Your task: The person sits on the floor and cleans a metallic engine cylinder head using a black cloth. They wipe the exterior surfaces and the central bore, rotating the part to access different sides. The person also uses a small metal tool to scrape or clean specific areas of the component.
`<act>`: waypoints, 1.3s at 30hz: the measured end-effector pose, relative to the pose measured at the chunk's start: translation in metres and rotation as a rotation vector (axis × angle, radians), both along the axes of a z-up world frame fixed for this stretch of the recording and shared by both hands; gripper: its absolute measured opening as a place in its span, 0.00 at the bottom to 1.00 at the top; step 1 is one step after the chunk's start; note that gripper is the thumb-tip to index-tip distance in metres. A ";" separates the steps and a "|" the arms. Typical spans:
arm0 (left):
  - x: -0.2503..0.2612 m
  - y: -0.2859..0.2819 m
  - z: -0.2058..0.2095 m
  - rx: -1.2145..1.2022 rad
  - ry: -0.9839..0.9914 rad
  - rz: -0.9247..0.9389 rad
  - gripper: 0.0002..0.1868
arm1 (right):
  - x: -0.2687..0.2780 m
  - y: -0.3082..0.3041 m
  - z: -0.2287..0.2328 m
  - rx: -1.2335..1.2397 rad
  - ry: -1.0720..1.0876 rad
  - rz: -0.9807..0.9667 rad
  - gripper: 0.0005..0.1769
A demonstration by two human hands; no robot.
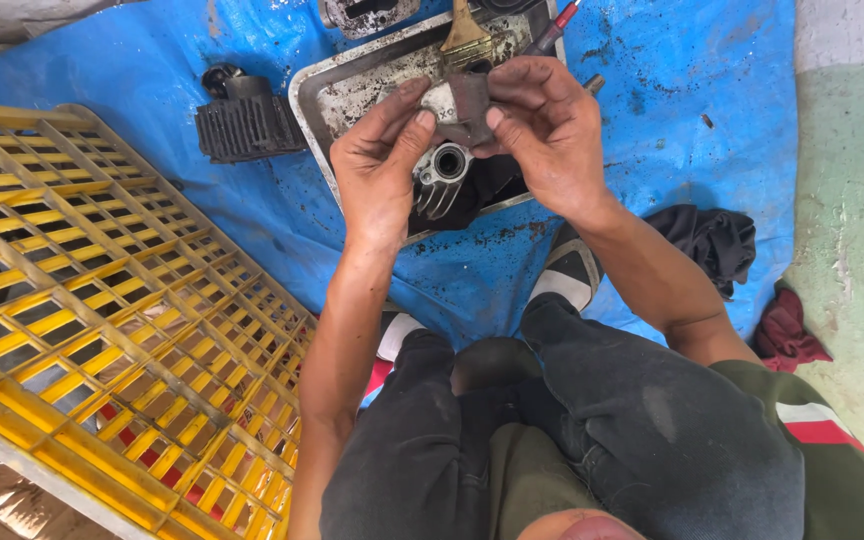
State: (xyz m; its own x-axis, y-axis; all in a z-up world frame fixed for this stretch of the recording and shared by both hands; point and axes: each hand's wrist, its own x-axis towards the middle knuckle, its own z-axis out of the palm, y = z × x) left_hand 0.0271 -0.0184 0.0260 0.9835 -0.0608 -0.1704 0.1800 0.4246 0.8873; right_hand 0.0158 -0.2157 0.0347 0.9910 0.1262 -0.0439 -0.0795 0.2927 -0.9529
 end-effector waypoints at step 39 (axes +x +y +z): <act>-0.007 -0.009 0.045 0.765 -0.366 -0.057 0.07 | 0.012 -0.002 0.044 -0.590 -0.209 0.089 0.10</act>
State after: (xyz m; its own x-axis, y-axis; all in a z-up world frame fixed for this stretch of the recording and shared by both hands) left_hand 0.0197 -0.0275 0.0712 0.9836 -0.1099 0.1431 -0.1711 -0.3167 0.9330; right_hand 0.0281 -0.2177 0.0787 0.9731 0.2220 0.0621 0.1259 -0.2862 -0.9498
